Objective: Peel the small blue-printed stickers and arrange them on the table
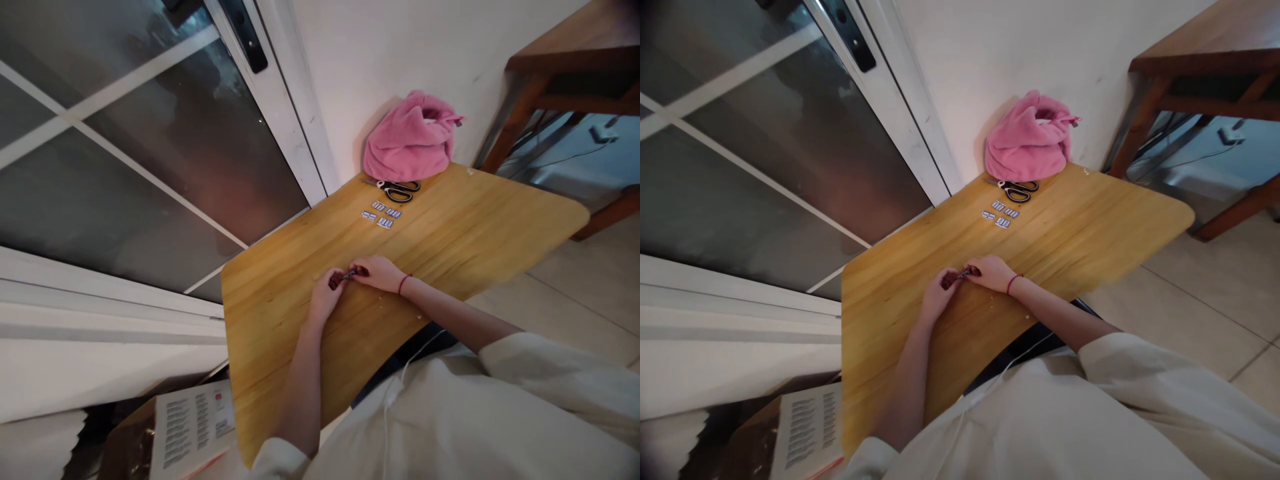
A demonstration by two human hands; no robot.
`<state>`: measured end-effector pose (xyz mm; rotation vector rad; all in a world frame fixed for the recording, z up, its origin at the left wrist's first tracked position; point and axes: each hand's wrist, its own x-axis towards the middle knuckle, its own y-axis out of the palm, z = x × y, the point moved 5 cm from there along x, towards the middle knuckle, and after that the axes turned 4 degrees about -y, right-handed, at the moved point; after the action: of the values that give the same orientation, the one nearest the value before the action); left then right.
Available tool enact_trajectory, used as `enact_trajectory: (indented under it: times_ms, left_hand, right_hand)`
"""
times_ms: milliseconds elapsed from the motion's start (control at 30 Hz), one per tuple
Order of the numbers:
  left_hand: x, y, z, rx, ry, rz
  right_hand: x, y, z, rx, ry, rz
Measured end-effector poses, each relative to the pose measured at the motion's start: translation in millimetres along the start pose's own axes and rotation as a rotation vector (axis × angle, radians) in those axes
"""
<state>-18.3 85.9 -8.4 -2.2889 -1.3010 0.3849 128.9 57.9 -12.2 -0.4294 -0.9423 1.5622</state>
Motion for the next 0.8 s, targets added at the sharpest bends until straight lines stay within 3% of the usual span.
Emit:
enact_trajectory:
  times_ms: [533,800]
  left_hand:
    - [-0.7,-6.8,2.9,0.006,-0.004,-0.062]
    - [1.8,-3.8,3.7,-0.116,-0.042,-0.057]
  right_hand:
    - [-1.0,4.0,0.4,0.051,-0.026,0.014]
    - [-1.8,0.4,4.9,0.147,-0.02,-0.009]
